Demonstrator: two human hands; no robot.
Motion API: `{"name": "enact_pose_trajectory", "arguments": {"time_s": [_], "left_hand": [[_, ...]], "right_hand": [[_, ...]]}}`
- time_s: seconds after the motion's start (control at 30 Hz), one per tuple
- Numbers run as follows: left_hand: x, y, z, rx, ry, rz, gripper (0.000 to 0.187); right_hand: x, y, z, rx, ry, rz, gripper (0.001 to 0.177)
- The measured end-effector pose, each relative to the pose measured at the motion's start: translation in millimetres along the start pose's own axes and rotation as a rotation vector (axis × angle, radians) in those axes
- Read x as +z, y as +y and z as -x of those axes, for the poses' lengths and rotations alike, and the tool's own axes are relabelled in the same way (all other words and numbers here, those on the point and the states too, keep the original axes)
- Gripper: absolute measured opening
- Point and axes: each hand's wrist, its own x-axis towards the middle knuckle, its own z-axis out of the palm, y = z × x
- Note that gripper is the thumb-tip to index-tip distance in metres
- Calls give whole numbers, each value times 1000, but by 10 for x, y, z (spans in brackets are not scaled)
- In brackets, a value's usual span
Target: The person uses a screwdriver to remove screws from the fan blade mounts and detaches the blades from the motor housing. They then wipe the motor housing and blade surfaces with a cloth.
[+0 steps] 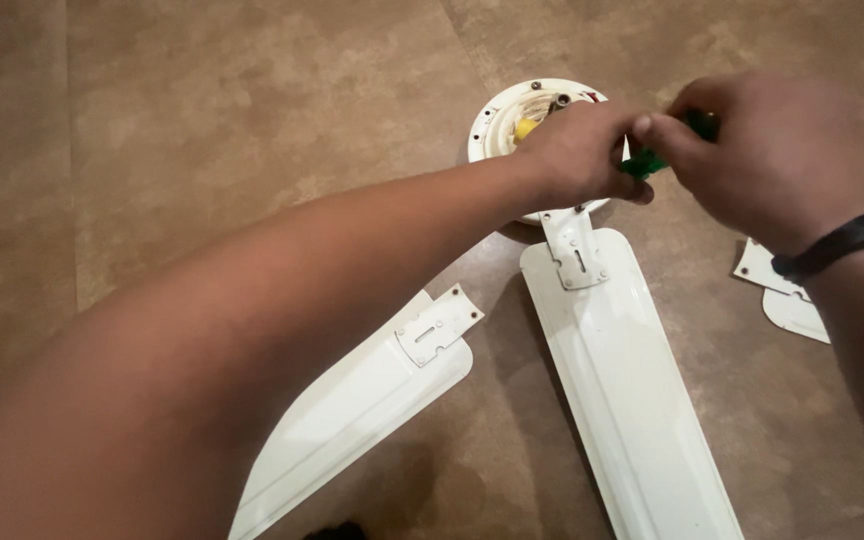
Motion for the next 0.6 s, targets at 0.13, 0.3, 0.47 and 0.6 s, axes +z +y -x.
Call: {"name": "enact_pose_trajectory", "arguments": {"time_s": [0.13, 0.3, 0.47, 0.6], "left_hand": [[-8, 20, 22, 34, -34, -35, 56], [17, -3, 6, 35, -2, -134, 47], [25, 47, 72, 42, -8, -91, 43], [-1, 78, 110, 17, -40, -125, 37]], "right_hand": [[-8, 2, 22, -214, 144, 27, 35], [-6, 2, -7, -44, 45, -24, 50], [51, 8, -6, -112, 107, -50, 51], [103, 46, -10, -85, 86, -69, 52]]}}
